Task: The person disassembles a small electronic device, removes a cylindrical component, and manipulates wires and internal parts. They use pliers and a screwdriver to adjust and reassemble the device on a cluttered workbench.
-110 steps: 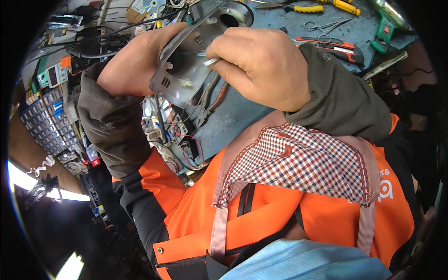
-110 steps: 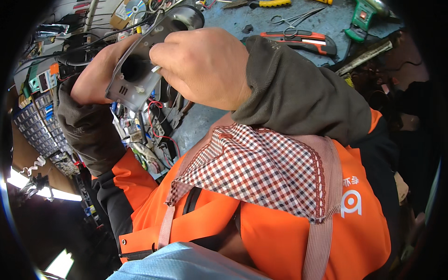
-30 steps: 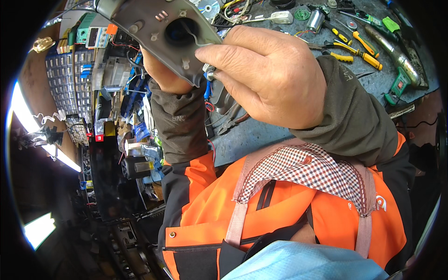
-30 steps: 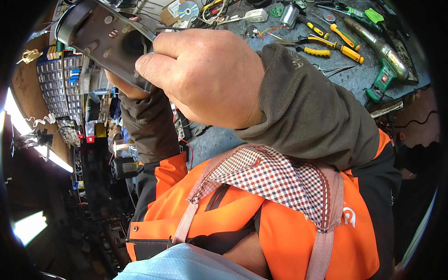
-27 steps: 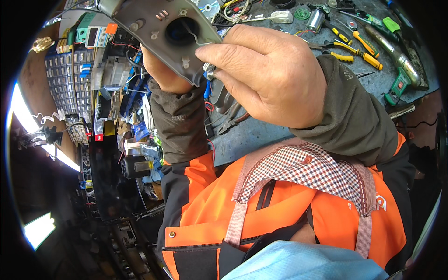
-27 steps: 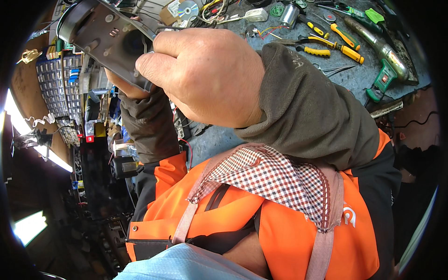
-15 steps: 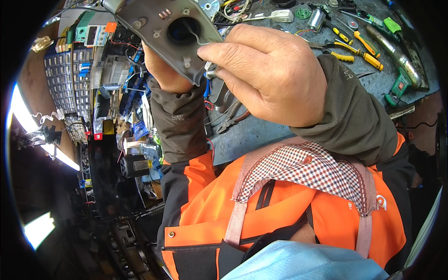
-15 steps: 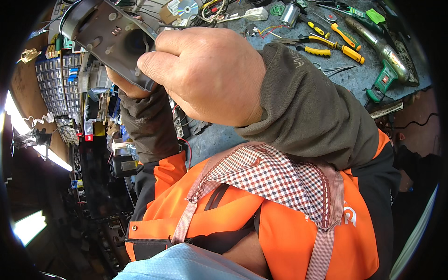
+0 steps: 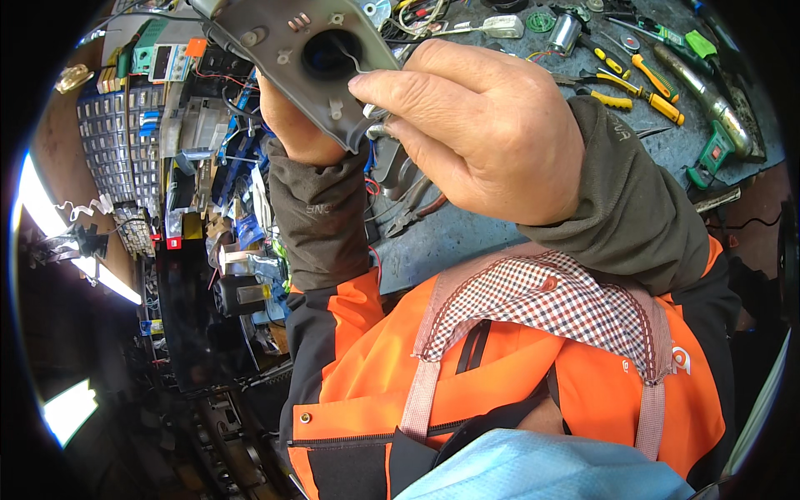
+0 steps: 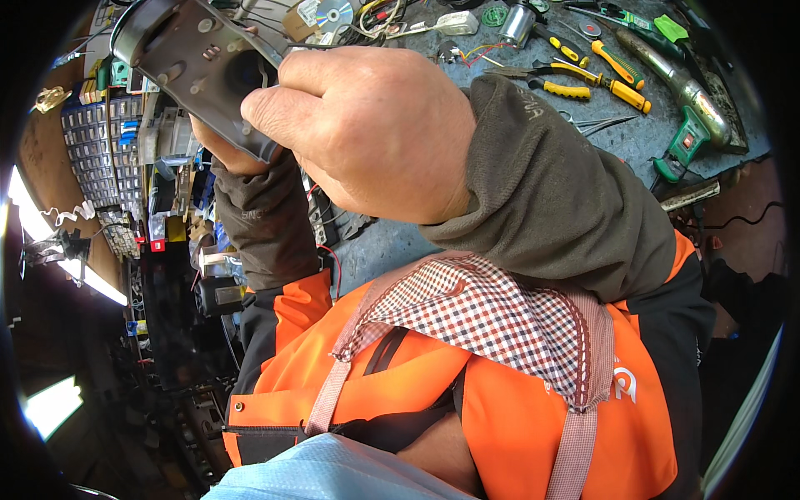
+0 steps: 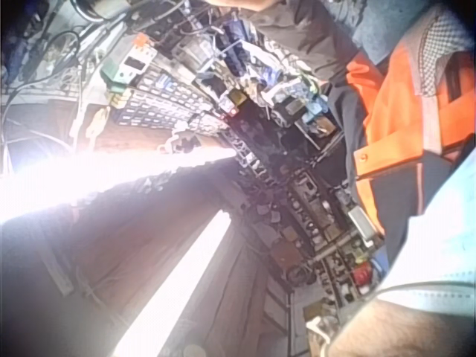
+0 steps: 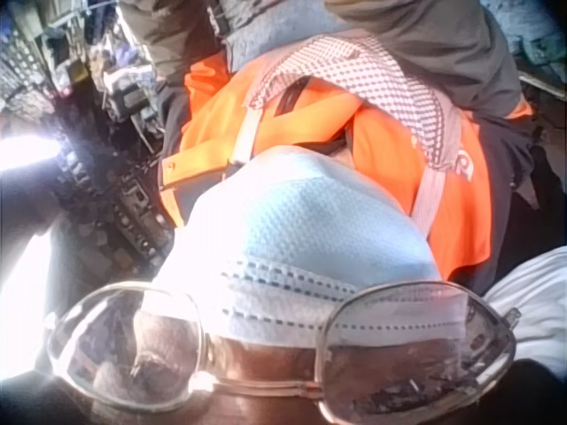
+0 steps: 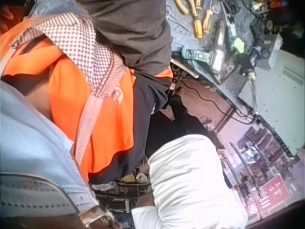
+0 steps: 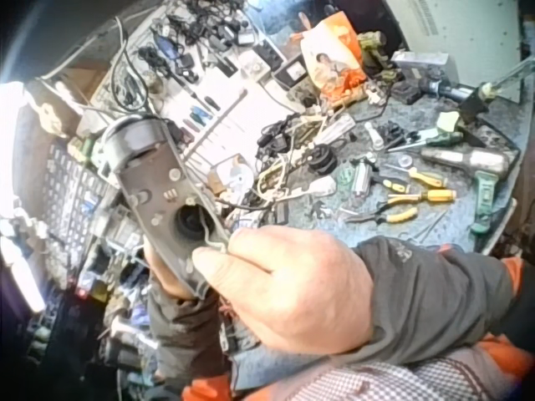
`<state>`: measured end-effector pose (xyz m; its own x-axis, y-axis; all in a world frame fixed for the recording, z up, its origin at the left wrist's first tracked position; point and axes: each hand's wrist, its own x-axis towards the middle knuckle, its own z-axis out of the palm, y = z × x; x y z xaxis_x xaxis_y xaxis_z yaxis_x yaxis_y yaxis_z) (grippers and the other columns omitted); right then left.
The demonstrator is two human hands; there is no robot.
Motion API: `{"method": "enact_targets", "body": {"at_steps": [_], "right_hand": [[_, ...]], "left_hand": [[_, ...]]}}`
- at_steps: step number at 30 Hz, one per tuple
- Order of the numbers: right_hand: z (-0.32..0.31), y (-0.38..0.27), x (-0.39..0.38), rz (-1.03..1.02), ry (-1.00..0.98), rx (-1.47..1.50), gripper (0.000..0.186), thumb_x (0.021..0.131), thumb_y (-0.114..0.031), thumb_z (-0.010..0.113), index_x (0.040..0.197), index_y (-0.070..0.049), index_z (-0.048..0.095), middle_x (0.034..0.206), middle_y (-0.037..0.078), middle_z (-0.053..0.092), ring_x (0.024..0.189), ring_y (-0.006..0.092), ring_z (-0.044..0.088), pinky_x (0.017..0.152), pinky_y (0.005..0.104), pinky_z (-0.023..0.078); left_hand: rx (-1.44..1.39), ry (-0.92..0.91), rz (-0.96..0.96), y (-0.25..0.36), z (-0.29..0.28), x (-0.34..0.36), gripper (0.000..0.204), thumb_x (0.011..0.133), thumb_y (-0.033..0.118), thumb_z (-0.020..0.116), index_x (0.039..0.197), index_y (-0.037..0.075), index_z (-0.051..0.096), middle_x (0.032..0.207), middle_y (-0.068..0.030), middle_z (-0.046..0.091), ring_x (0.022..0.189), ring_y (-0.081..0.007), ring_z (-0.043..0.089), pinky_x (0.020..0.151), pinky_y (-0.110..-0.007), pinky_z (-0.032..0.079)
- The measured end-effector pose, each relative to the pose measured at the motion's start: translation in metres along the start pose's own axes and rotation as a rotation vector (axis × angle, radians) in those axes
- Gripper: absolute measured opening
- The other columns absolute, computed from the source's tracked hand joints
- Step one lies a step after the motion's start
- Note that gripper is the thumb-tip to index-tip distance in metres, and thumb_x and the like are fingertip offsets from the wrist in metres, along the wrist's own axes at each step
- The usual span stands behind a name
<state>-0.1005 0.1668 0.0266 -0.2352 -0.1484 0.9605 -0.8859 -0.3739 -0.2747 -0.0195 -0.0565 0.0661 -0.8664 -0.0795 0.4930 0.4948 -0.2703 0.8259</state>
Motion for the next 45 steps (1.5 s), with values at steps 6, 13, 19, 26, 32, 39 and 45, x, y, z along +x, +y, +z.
{"method": "enact_targets", "body": {"at_steps": [6,13,19,26,32,39,45], "right_hand": [[-0.004,0.002,0.0,-0.02,-0.045,-0.007,0.038,0.08,0.005,0.078,0.116,-0.002,0.073,0.09,0.012,0.066,0.073,0.0293,0.069,0.064,0.0373,0.056],[-0.003,0.003,0.0,-0.015,-0.012,-0.004,0.037,0.079,0.007,0.076,0.115,-0.002,0.074,0.089,0.012,0.065,0.071,0.0275,0.068,0.062,0.0353,0.055],[-0.004,0.007,-0.002,0.003,-0.007,-0.01,0.037,0.079,0.008,0.076,0.115,-0.001,0.074,0.088,0.012,0.065,0.068,0.0258,0.066,0.061,0.0343,0.053],[-0.003,0.009,-0.001,-0.002,-0.002,0.0,0.035,0.08,0.008,0.076,0.113,0.0,0.072,0.088,0.012,0.065,0.068,0.0258,0.065,0.061,0.0336,0.053],[-0.022,0.007,0.008,0.051,-0.199,0.091,0.039,0.084,0.004,0.076,0.122,0.002,0.064,0.105,0.014,0.066,0.09,0.0267,0.066,0.078,0.0366,0.052],[-0.033,0.004,-0.013,0.119,-0.182,-0.043,0.05,0.079,0.007,0.078,0.128,-0.001,0.068,0.102,0.014,0.068,0.085,0.0259,0.069,0.068,0.0313,0.056],[-0.106,0.007,-0.052,0.507,-0.305,-0.245,0.033,0.087,0.004,0.075,0.12,0.0,0.072,0.101,0.009,0.068,0.078,0.0149,0.064,0.067,0.0259,0.052]], "left_hand": [[0.682,-0.005,0.121,0.007,-0.015,-0.002,0.055,0.11,0.041,0.041,0.15,0.005,0.047,0.141,-0.0147,0.062,0.122,-0.0283,0.063,0.102,-0.043,0.053],[0.01,-0.04,-0.015,-0.003,0.0,-0.003,0.056,0.11,0.042,0.037,0.15,0.005,0.047,0.142,-0.0151,0.062,0.123,-0.0286,0.063,0.103,-0.043,0.053],[0.463,-0.126,0.08,0.005,-0.014,0.0,0.057,0.109,0.043,0.035,0.149,0.004,0.048,0.142,-0.0157,0.062,0.124,-0.0294,0.063,0.103,-0.043,0.053],[0.708,0.029,0.094,0.008,-0.023,-0.005,0.048,0.111,0.033,0.04,0.146,0.002,0.05,0.138,-0.0162,0.064,0.119,-0.029,0.066,0.099,-0.041,0.056],[0.707,0.085,0.154,-0.004,-0.015,-0.008,0.043,0.11,0.026,0.048,0.145,0.001,0.05,0.137,-0.0168,0.064,0.118,-0.0274,0.066,0.099,-0.041,0.056],[0.099,0.103,-0.241,-0.009,0.004,-0.004,0.045,0.112,0.037,0.046,0.139,0.004,0.056,0.131,-0.0145,0.066,0.117,-0.0268,0.066,0.101,-0.044,0.056],[0.35,0.043,-0.285,-0.018,-0.02,-0.008,0.038,0.108,0.019,0.053,0.142,0.003,0.053,0.131,-0.0134,0.066,0.118,-0.0234,0.065,0.103,-0.041,0.055]]}}
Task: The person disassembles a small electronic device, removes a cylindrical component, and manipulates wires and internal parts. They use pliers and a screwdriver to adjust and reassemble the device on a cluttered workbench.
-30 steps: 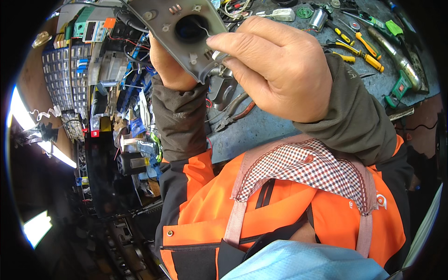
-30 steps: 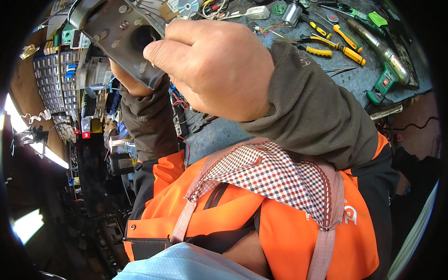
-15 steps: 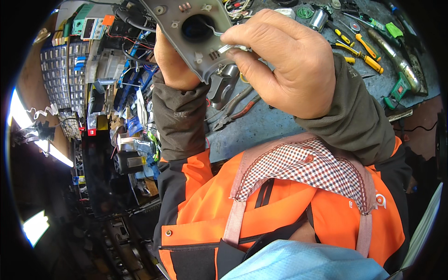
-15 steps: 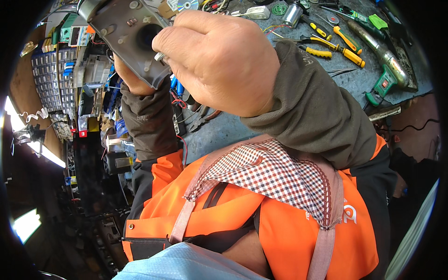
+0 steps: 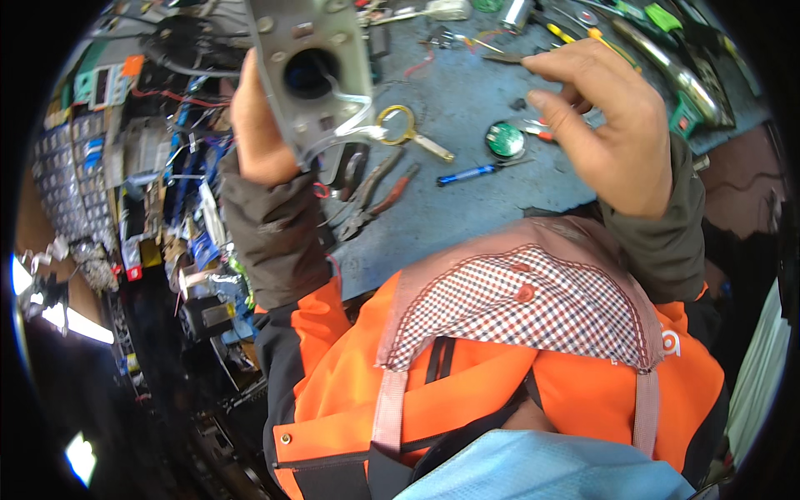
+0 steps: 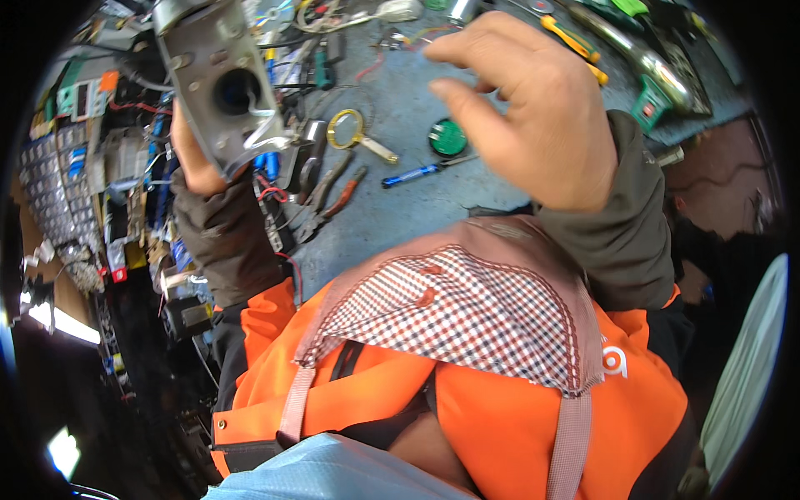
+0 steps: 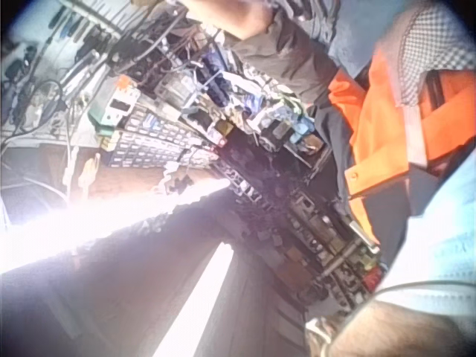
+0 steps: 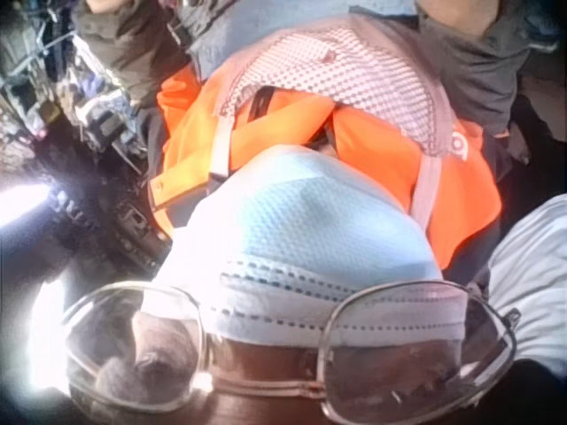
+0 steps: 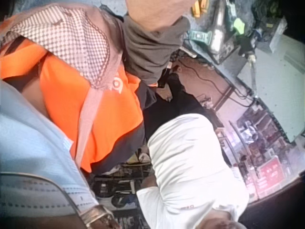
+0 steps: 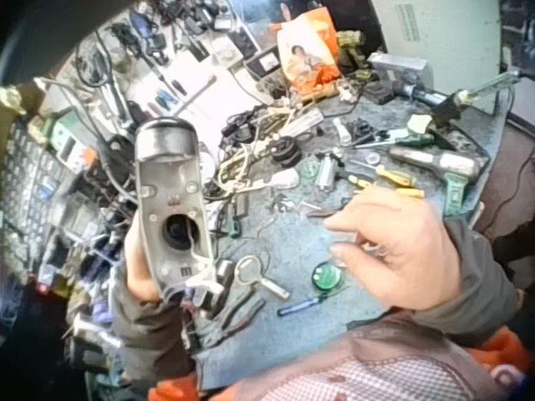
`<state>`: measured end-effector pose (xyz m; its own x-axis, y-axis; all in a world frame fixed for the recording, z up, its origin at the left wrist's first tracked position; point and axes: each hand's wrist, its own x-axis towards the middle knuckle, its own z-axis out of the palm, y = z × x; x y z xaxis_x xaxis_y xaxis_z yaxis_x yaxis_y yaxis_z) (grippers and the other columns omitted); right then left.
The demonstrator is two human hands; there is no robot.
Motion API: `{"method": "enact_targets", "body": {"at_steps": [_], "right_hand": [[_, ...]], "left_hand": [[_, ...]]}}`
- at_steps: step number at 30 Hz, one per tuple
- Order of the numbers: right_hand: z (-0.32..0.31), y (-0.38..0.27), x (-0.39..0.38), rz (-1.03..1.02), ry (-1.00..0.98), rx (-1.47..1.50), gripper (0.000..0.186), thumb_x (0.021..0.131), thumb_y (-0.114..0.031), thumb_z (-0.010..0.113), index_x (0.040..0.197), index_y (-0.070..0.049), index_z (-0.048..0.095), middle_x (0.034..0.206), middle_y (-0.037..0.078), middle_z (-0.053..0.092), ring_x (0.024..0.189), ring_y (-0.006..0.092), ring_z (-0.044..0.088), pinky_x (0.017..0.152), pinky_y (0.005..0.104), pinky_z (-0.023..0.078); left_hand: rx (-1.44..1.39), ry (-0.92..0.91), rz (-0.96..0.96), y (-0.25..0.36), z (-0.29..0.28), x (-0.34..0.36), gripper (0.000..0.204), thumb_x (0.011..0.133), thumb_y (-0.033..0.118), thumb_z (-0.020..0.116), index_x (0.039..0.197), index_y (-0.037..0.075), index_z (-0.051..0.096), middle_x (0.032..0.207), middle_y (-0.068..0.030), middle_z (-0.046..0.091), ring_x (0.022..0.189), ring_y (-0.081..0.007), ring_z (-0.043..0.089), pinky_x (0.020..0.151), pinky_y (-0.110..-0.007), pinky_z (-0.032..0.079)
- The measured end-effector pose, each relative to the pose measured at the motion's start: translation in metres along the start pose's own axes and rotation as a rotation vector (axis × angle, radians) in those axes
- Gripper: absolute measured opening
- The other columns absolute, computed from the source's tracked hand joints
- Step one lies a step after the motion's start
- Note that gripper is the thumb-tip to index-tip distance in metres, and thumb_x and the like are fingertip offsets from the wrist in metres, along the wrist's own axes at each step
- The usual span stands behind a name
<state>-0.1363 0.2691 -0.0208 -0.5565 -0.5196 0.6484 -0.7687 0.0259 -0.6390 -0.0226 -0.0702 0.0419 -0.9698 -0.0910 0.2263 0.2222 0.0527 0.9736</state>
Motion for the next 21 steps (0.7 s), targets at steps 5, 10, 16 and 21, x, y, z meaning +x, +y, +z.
{"method": "enact_targets", "body": {"at_steps": [5,10,16,21], "right_hand": [[-0.027,0.048,-0.047,0.295,-0.051,-0.096,0.021,0.096,-0.001,0.068,0.117,0.002,0.071,0.096,0.007,0.067,0.079,0.0123,0.063,0.07,0.0266,0.051],[-0.026,0.049,-0.061,0.211,-0.106,-0.169,0.02,0.094,-0.007,0.066,0.112,0.0,0.071,0.096,0.015,0.07,0.082,0.0322,0.068,0.072,0.0382,0.053],[-0.011,0.061,-0.057,0.027,-0.193,-0.411,0.021,0.091,-0.004,0.066,0.111,-0.002,0.071,0.1,0.014,0.069,0.096,0.0364,0.066,0.083,0.0441,0.054],[-0.005,0.086,-0.057,0.024,-0.29,-0.549,0.024,0.088,-0.002,0.064,0.111,-0.006,0.073,0.104,0.012,0.07,0.099,0.0349,0.065,0.088,0.046,0.054]], "left_hand": [[-0.161,-0.051,-0.079,-0.011,-0.004,-0.002,0.04,0.11,0.017,0.05,0.147,0.003,0.048,0.138,-0.0141,0.062,0.12,-0.0244,0.064,0.103,-0.042,0.056],[-0.542,-0.133,-0.292,-0.029,0.02,0.003,0.041,0.112,0.032,0.049,0.141,0.004,0.056,0.128,-0.0144,0.068,0.113,-0.0273,0.068,0.099,-0.044,0.058],[0.4,-0.086,-0.11,-0.064,0.052,-0.007,0.062,0.081,0.009,0.086,0.136,0.001,0.058,0.123,-0.013,0.068,0.109,-0.0251,0.069,0.098,-0.035,0.054],[0.671,-0.211,0.043,-0.08,0.062,-0.005,0.062,0.075,0.007,0.087,0.131,0.0,0.061,0.121,-0.0171,0.068,0.112,-0.0326,0.067,0.098,-0.037,0.053]]}}
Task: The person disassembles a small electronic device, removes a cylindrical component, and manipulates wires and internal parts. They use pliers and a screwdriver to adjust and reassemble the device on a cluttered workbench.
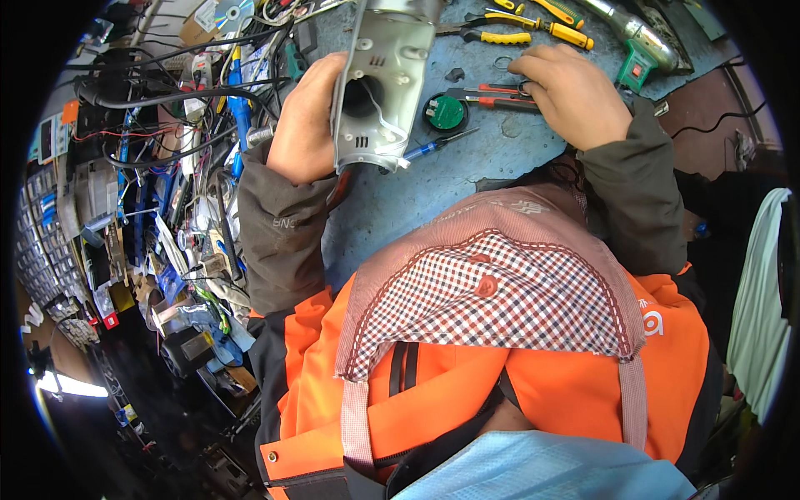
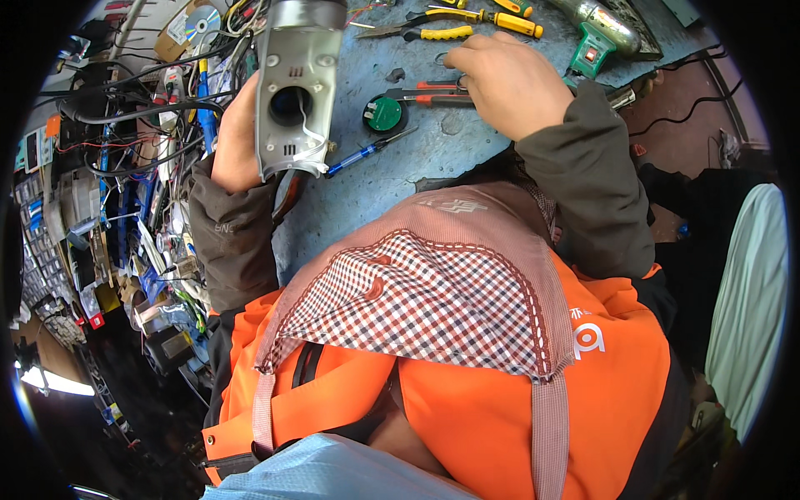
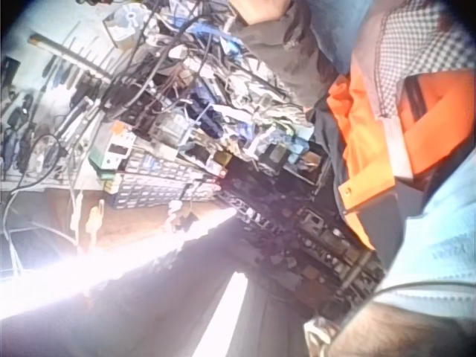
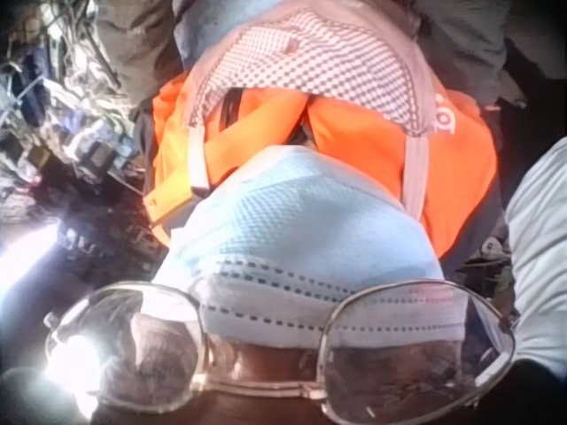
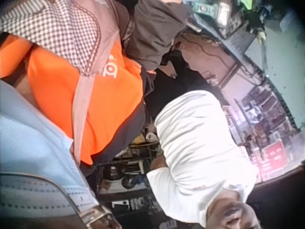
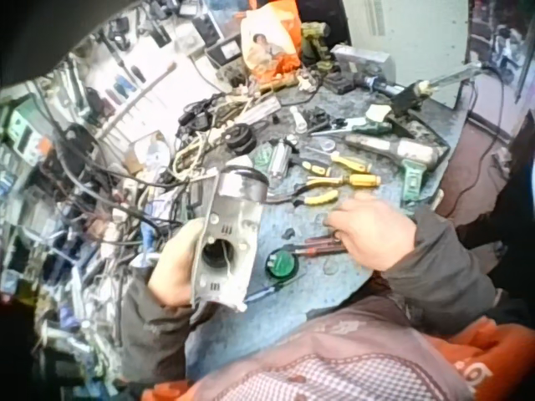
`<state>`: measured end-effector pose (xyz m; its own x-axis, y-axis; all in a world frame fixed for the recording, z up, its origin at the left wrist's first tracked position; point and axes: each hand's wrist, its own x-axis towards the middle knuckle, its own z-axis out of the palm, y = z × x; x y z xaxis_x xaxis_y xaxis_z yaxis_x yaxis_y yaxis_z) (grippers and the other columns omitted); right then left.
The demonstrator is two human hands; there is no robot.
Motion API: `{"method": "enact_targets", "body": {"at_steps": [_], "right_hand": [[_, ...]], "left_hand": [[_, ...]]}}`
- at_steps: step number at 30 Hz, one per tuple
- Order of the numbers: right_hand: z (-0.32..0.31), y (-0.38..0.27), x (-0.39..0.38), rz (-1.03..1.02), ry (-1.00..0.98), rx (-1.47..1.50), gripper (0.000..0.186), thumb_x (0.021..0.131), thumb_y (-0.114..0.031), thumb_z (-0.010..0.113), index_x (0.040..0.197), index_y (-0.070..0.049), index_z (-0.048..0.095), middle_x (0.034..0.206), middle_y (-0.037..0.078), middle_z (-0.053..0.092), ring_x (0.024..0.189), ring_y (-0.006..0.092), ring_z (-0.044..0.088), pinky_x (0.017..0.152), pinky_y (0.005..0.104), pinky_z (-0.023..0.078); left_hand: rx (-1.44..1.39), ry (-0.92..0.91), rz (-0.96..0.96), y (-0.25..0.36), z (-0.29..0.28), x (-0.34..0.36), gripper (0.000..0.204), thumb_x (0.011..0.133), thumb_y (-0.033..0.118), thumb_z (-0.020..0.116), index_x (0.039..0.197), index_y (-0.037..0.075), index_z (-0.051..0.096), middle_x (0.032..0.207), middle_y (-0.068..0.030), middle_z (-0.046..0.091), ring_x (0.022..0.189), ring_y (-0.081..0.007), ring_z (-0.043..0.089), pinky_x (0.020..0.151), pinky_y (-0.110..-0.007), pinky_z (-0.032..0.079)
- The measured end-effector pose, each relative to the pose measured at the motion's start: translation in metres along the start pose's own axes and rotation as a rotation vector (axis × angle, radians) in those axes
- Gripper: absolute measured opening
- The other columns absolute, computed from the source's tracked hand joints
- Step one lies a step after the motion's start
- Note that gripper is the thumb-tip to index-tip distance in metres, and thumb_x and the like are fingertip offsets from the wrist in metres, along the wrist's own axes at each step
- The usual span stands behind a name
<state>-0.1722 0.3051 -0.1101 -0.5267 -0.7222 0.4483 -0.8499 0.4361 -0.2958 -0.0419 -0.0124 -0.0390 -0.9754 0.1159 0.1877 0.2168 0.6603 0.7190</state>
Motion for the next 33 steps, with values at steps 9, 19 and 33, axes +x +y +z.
{"method": "enact_targets", "body": {"at_steps": [9,19,33], "right_hand": [[0.008,0.012,0.02,0.001,-0.2,-0.017,0.029,0.087,-0.002,0.066,0.116,-0.006,0.07,0.109,0.014,0.068,0.107,0.0366,0.064,0.092,0.0471,0.052],[-0.016,0.001,0.029,0.113,-0.361,0.111,0.032,0.079,-0.011,0.072,0.109,-0.001,0.07,0.106,0.018,0.067,0.104,0.0369,0.064,0.091,0.047,0.052],[-0.082,-0.039,0.062,-0.653,0.157,1.333,0.062,0.095,-0.022,0.077,0.145,-0.001,0.049,0.137,0.031,0.062,0.124,0.0395,0.067,0.109,0.0524,0.051]], "left_hand": [[0.087,-0.056,0.317,-0.018,-0.013,0.01,0.061,0.077,0.008,0.088,0.132,-0.003,0.063,0.126,-0.0167,0.067,0.118,-0.0312,0.065,0.102,-0.038,0.051],[-0.215,-0.007,0.183,-0.009,-0.044,-0.006,0.072,0.074,0.001,0.074,0.142,-0.007,0.053,0.131,-0.0143,0.061,0.12,-0.0224,0.062,0.105,-0.033,0.046],[0.509,-0.658,0.178,0.109,-0.195,0.063,0.063,0.075,0.013,0.088,0.131,-0.003,0.063,0.124,-0.0141,0.069,0.114,-0.0222,0.067,0.102,-0.035,0.052]]}}
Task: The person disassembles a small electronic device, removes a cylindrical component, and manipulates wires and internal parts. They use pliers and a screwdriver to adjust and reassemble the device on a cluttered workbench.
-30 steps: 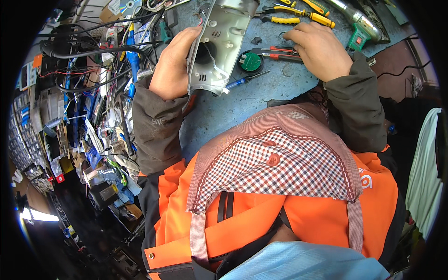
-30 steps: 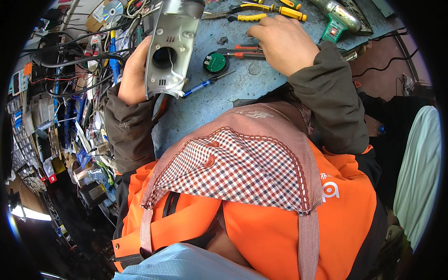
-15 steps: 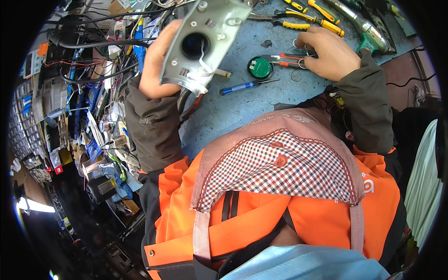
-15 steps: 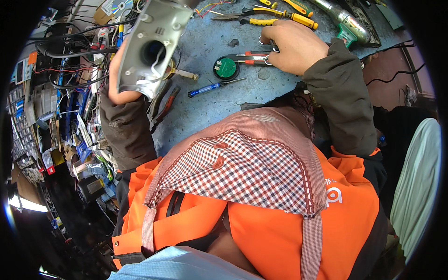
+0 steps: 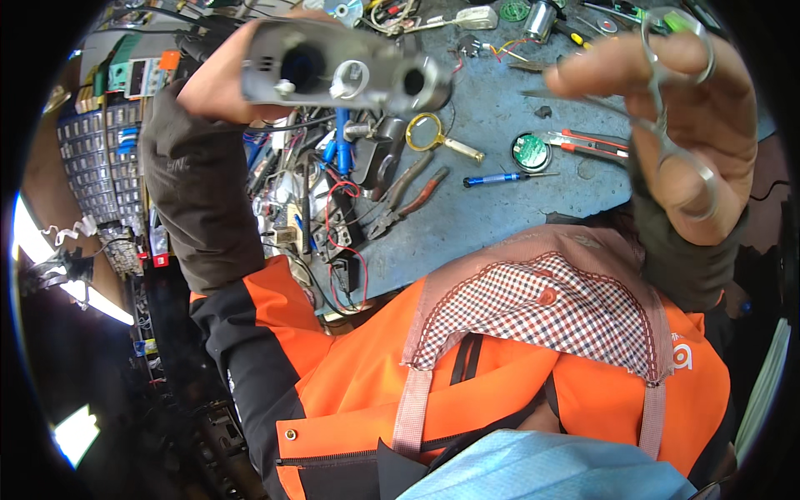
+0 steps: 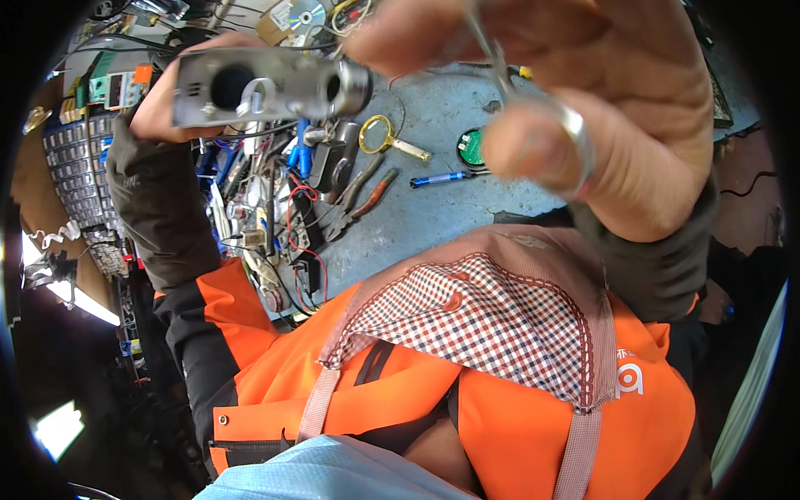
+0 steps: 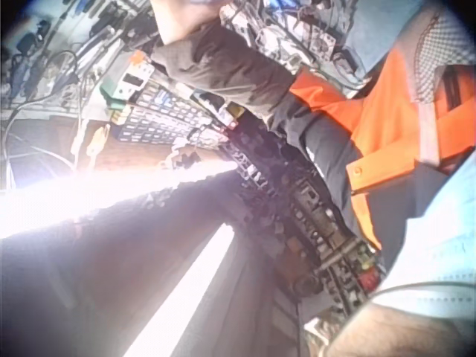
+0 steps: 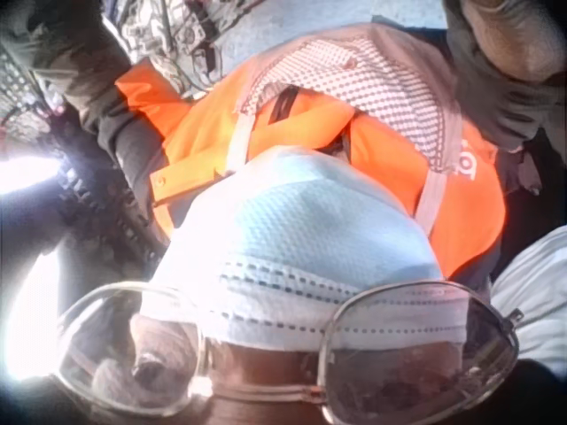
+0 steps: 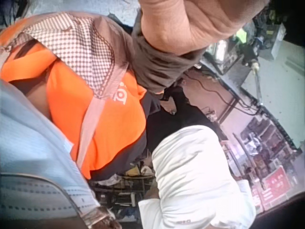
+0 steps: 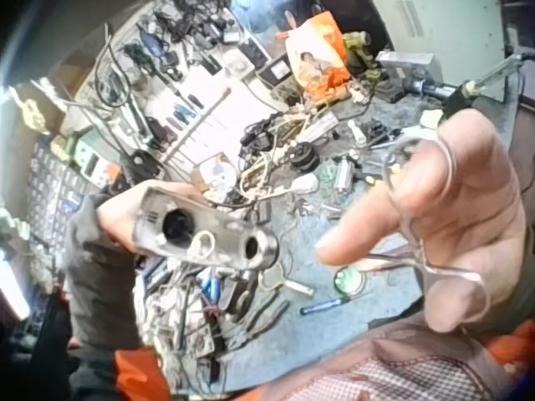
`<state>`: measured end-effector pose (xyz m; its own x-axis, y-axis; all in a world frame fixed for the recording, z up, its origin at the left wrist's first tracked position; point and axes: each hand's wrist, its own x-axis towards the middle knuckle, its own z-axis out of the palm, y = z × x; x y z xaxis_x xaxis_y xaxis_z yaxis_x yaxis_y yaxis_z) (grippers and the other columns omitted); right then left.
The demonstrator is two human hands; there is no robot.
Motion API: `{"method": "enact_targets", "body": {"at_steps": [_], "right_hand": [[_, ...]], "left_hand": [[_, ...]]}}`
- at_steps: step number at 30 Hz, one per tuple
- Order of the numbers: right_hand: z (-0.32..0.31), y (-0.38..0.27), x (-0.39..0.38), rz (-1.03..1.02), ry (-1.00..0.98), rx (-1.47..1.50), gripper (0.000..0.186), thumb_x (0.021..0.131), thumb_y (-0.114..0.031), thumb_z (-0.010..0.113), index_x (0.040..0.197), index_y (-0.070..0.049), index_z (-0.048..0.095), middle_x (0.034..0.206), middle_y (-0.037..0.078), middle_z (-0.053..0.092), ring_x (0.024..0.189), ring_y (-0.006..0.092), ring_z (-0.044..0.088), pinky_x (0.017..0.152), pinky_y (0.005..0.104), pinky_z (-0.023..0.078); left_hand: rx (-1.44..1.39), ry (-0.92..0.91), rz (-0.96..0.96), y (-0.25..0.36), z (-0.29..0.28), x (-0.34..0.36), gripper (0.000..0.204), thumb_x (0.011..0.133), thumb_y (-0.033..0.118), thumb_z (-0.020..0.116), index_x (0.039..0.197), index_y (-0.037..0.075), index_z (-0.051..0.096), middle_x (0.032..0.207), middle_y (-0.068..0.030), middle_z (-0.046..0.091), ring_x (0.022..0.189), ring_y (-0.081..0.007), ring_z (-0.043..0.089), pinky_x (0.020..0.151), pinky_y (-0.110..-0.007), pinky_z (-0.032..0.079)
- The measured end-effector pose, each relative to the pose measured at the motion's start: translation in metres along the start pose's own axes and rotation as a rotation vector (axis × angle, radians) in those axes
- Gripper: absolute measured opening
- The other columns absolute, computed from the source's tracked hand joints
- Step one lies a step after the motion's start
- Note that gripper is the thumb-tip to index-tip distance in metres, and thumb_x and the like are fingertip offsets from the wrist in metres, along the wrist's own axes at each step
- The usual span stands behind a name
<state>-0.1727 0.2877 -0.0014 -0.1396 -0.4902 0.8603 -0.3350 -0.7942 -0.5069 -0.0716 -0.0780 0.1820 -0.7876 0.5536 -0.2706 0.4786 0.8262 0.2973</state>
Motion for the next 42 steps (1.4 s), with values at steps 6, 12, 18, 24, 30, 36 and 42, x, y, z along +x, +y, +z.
{"method": "enact_targets", "body": {"at_steps": [6,12,18,24,30,36,42], "right_hand": [[0.032,0.047,0.017,-0.182,0.156,0.44,0.066,0.093,-0.012,0.074,0.15,0.004,0.043,0.144,0.028,0.056,0.132,0.0376,0.059,0.113,0.0503,0.047],[0.057,0.077,0.028,-0.205,0.2,0.633,0.072,0.092,-0.001,0.071,0.155,0.008,0.037,0.15,0.026,0.05,0.141,0.0357,0.052,0.117,0.0482,0.043],[0.064,0.105,0.027,-0.301,0.129,0.657,0.077,0.091,0.005,0.066,0.157,0.015,0.029,0.156,0.028,0.044,0.146,0.0375,0.047,0.121,0.0491,0.038],[0.065,0.107,0.024,-0.253,0.179,0.628,0.067,0.088,0.005,0.065,0.149,0.012,0.037,0.145,0.024,0.051,0.139,0.0343,0.052,0.116,0.0466,0.041],[0.079,0.081,0.027,-0.05,0.377,0.528,0.054,0.084,0.005,0.066,0.137,0.005,0.053,0.127,0.018,0.063,0.126,0.028,0.061,0.108,0.0419,0.048],[0.091,0.079,0.027,0.089,0.43,0.314,0.049,0.082,0.006,0.065,0.13,0.0,0.062,0.116,0.013,0.071,0.119,0.0238,0.068,0.103,0.0381,0.052],[0.096,0.078,0.027,0.321,0.395,0.525,0.035,0.087,0.011,0.06,0.121,0.001,0.063,0.113,0.011,0.072,0.11,0.0176,0.068,0.095,0.0338,0.055]], "left_hand": [[0.014,-0.11,-0.12,0.01,-0.017,0.009,0.068,0.068,0.014,0.091,0.13,0.0,0.067,0.126,-0.0154,0.071,0.116,-0.0271,0.07,0.103,-0.04,0.053],[-0.375,-0.108,-0.31,-0.002,0.003,0.0,0.077,0.068,0.014,0.082,0.139,-0.001,0.059,0.136,-0.0162,0.066,0.126,-0.0274,0.063,0.11,-0.043,0.048],[-0.611,-0.287,-0.164,-0.035,0.008,0.011,0.085,0.061,0.012,0.081,0.141,0.001,0.056,0.134,-0.0132,0.065,0.122,-0.0243,0.061,0.106,-0.041,0.047],[-0.415,-0.3,-0.194,-0.025,0.026,0.025,0.08,0.058,0.002,0.076,0.136,0.002,0.06,0.122,-0.008,0.067,0.111,-0.0198,0.061,0.101,-0.038,0.048],[-0.618,-0.266,-0.414,-0.03,0.041,0.024,0.077,0.05,-0.002,0.069,0.127,0.002,0.065,0.114,-0.0039,0.069,0.102,-0.0155,0.059,0.092,-0.034,0.05],[-0.702,-0.242,-0.5,-0.034,0.056,0.029,0.074,0.048,-0.002,0.066,0.122,0.001,0.066,0.102,-0.0008,0.066,0.093,-0.0131,0.054,0.081,-0.031,0.048],[-0.58,-0.387,-0.58,-0.032,0.047,0.035,0.077,0.052,-0.003,0.068,0.129,0.001,0.063,0.103,-0.0036,0.068,0.094,-0.0157,0.058,0.082,-0.033,0.05]]}}
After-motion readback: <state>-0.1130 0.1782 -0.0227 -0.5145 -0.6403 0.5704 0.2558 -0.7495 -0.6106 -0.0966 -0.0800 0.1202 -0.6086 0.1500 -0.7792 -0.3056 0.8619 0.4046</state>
